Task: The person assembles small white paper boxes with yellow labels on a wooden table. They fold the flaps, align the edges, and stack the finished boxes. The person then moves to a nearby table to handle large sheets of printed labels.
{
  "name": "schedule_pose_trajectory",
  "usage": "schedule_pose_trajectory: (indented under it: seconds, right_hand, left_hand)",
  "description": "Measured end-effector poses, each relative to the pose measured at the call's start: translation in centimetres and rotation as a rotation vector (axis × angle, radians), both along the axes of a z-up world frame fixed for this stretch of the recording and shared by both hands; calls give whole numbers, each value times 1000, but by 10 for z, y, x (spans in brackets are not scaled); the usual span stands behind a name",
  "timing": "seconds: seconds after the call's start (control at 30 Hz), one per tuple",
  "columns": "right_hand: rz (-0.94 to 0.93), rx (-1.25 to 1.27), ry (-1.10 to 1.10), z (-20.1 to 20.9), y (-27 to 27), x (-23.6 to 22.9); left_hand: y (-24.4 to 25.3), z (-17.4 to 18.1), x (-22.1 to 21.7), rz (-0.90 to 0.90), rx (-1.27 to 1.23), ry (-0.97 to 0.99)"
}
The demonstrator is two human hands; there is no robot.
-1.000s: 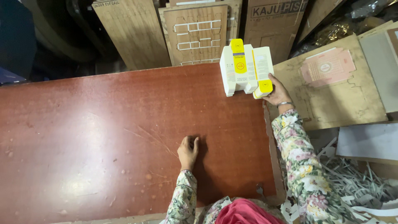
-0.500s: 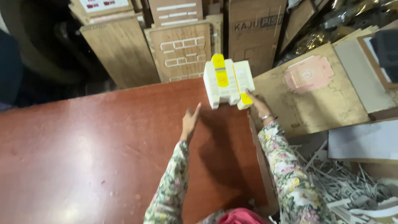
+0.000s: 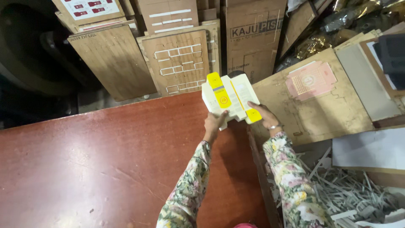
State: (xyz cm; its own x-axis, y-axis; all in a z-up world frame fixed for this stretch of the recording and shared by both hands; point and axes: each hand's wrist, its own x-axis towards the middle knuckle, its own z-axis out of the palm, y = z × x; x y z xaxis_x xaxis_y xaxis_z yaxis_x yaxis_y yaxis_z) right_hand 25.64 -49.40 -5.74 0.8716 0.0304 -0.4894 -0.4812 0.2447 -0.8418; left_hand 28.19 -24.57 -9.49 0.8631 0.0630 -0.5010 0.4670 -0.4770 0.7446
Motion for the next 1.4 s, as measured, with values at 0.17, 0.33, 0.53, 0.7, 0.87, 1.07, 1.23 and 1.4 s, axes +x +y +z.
schedule_pose_trajectory:
  seconds: [0.17, 0.33, 0.53, 0.7, 0.87, 1.07, 1.23, 1.4]
  right_hand:
    - [-47, -1, -20, 12, -1, -42]
    - [-51, -106, -204, 52, 24, -103]
    - [311, -715, -596, 118, 56, -146]
    - [841, -1205, -818, 158, 123, -168]
    - [804, -1106, -1027, 181, 161, -184]
    - [778, -1235, -1099, 184, 158, -200]
    - [780, -1248, -1061, 167, 174, -213]
    - [803, -1420, -913, 178, 195, -221]
  left_hand:
    - [4, 4, -32, -27, -96, 24]
    - [35, 19, -74, -71, -477, -83]
    - [145, 99, -134, -379, 290, -553]
    - [194, 151, -190, -866, 492, -317]
    - [208, 146, -239, -636, 302, -642]
    - [211, 146, -257, -582, 375, -784]
    - [222, 143, -289, -442, 408, -715]
    - [217, 132, -296, -391, 459, -779]
